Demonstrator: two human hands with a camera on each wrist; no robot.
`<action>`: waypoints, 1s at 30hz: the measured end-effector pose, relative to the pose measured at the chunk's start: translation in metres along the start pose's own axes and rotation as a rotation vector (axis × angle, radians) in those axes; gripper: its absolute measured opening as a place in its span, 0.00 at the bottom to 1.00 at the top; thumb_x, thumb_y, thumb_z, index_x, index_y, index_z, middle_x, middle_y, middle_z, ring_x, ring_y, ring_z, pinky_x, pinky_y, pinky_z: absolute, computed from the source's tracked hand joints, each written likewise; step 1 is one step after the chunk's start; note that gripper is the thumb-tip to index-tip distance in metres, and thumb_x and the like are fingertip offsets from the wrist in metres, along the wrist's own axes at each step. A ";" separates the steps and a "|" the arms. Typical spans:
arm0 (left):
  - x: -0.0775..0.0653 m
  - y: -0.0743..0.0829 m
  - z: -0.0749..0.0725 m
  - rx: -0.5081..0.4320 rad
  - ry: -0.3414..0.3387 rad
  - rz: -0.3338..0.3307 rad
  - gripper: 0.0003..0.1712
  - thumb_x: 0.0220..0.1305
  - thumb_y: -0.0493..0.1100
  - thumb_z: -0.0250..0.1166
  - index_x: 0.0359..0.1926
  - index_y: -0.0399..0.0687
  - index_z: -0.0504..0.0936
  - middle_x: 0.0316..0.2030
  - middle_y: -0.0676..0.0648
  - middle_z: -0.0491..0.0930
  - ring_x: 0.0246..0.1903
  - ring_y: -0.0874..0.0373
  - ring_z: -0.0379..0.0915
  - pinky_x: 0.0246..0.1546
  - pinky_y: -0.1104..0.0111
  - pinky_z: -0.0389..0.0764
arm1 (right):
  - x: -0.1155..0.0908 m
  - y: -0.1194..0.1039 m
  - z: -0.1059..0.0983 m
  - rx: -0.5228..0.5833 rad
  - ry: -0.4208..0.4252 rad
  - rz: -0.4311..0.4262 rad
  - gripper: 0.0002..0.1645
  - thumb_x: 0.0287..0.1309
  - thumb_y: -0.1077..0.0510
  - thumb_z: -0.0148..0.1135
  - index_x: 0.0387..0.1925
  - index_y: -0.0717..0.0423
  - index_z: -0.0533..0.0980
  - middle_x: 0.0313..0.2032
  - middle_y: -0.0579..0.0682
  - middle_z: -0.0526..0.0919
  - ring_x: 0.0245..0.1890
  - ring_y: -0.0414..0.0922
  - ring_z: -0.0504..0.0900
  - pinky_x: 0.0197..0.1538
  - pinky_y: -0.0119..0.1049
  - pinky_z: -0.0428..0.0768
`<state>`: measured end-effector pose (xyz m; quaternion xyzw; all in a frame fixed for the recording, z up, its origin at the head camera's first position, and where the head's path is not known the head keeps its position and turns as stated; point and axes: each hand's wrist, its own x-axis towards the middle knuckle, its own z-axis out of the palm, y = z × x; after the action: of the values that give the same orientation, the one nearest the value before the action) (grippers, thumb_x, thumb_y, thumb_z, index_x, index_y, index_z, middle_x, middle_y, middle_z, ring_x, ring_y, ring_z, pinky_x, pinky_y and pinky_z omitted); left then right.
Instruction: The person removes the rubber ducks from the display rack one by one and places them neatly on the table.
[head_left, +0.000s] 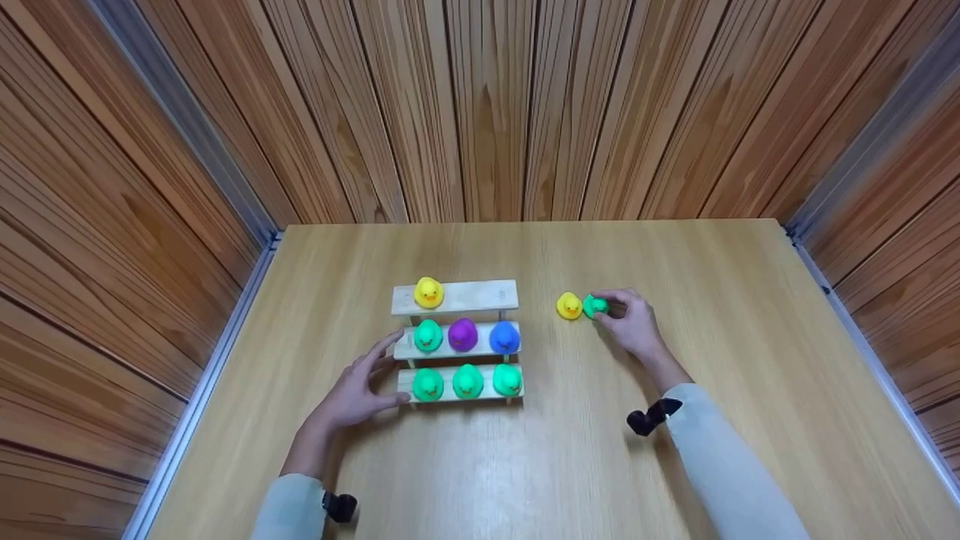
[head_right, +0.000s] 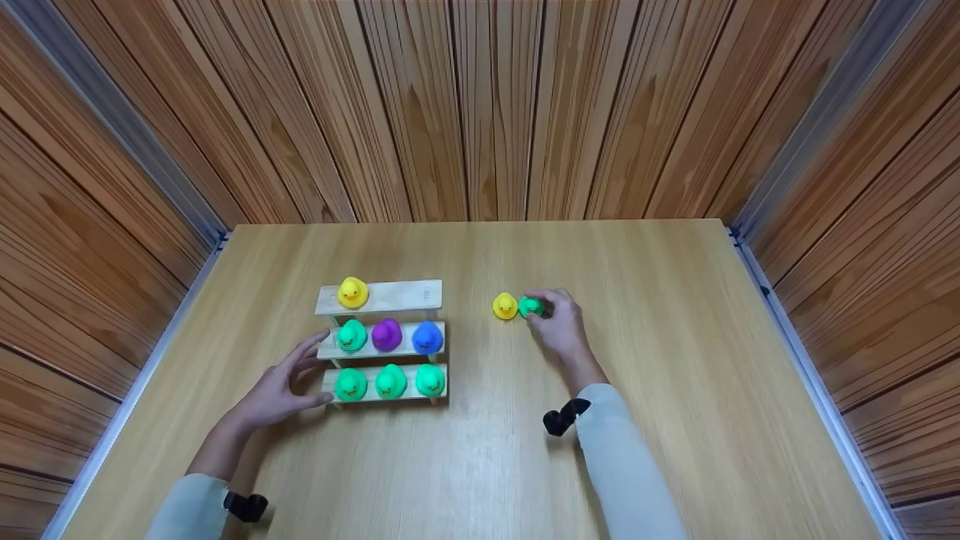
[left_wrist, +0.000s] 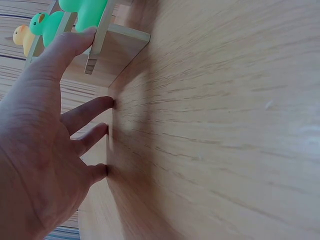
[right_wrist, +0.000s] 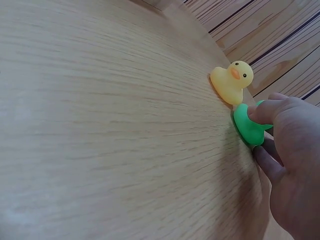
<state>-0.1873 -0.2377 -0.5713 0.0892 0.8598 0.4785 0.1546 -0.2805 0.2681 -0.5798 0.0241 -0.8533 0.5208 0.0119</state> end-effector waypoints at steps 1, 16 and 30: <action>0.000 0.000 0.000 -0.001 0.001 -0.001 0.61 0.68 0.50 0.82 0.87 0.93 0.54 0.89 0.46 0.61 0.88 0.33 0.60 0.85 0.25 0.58 | 0.000 0.000 0.000 -0.001 0.000 -0.002 0.25 0.75 0.71 0.68 0.70 0.68 0.80 0.66 0.68 0.78 0.72 0.63 0.83 0.78 0.47 0.82; 0.001 -0.001 0.000 -0.015 -0.013 -0.004 0.60 0.68 0.50 0.82 0.88 0.87 0.54 0.91 0.43 0.58 0.88 0.30 0.59 0.85 0.25 0.59 | -0.001 -0.010 -0.007 0.019 -0.045 0.003 0.26 0.76 0.68 0.69 0.72 0.67 0.79 0.70 0.69 0.76 0.76 0.69 0.80 0.69 0.29 0.86; 0.001 0.000 -0.001 -0.020 -0.019 -0.010 0.59 0.70 0.50 0.82 0.87 0.90 0.54 0.91 0.43 0.56 0.88 0.29 0.58 0.85 0.26 0.60 | 0.007 -0.041 -0.009 -0.014 -0.056 -0.054 0.26 0.76 0.69 0.67 0.71 0.68 0.79 0.71 0.71 0.76 0.80 0.69 0.72 0.86 0.63 0.71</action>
<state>-0.1884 -0.2381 -0.5708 0.0878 0.8540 0.4852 0.1660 -0.2851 0.2572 -0.5390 0.0617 -0.8559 0.5134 0.0021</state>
